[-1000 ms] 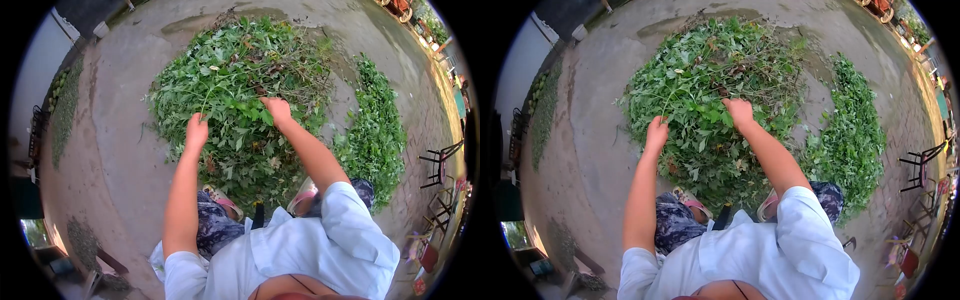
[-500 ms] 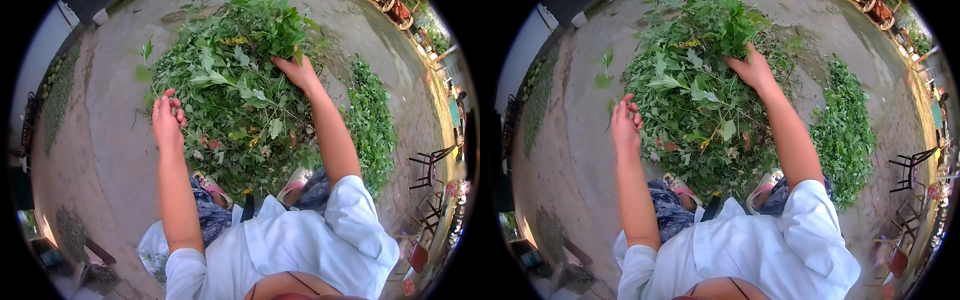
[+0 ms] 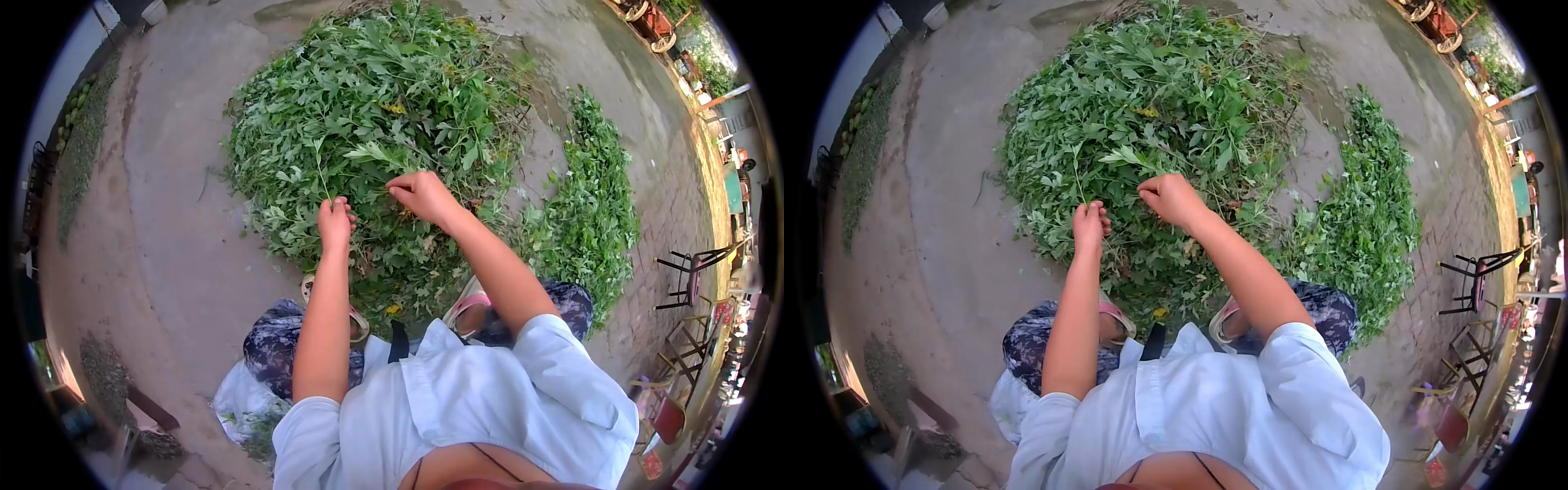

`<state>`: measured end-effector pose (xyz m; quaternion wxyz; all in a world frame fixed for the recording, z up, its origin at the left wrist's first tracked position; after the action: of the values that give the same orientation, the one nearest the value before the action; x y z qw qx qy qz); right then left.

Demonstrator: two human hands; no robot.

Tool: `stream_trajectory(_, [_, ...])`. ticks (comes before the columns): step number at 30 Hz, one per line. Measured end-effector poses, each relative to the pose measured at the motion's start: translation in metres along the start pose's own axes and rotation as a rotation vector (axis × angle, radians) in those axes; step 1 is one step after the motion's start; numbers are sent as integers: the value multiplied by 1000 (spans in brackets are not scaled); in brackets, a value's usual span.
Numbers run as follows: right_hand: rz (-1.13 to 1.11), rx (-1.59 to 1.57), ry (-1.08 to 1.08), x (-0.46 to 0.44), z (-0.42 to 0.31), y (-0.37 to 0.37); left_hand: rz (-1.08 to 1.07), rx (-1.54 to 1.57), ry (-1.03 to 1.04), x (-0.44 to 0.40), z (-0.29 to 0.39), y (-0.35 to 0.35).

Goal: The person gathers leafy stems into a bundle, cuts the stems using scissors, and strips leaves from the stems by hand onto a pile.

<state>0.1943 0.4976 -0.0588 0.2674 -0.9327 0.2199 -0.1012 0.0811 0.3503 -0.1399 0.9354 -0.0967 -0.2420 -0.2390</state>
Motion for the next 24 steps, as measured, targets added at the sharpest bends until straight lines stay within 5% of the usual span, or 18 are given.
stream_trajectory(2, [170, 240, -6, -11, 27, 38, -17, 13, 26, -3, -24, 9])
stream_trajectory(4, [231, 444, 224, -25, 41, 46, 43, -165, 115, -7, -46, 15])
stream_trajectory(8, [191, 483, 218, -30, 51, 40, -28, -261, 41, -3, -69, 28])
stream_trajectory(11, [190, 21, 175, -29, 43, 28, 34, -673, 159, -4, -66, 38])
stream_trajectory(16, [181, -846, 166, -2, -21, -31, 73, -666, 139, -16, -69, 42])
stream_trajectory(21, [252, -1423, -385, 34, -54, -102, -136, -94, -106, 0, -15, 27])
stream_trajectory(24, [181, -1612, -420, 49, -47, -125, -202, 129, -83, 18, 40, 10])
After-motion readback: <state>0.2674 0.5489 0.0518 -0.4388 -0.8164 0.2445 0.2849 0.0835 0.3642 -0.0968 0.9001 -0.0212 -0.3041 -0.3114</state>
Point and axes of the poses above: each hand's wrist, its own x-axis away from the middle knuckle, its own y-axis out of the palm, z = x × y, the point moved 2 cm from there along -x, towards the middle knuckle, and after that the axes turned 4 degrees about -x, right-handed, at the moved point
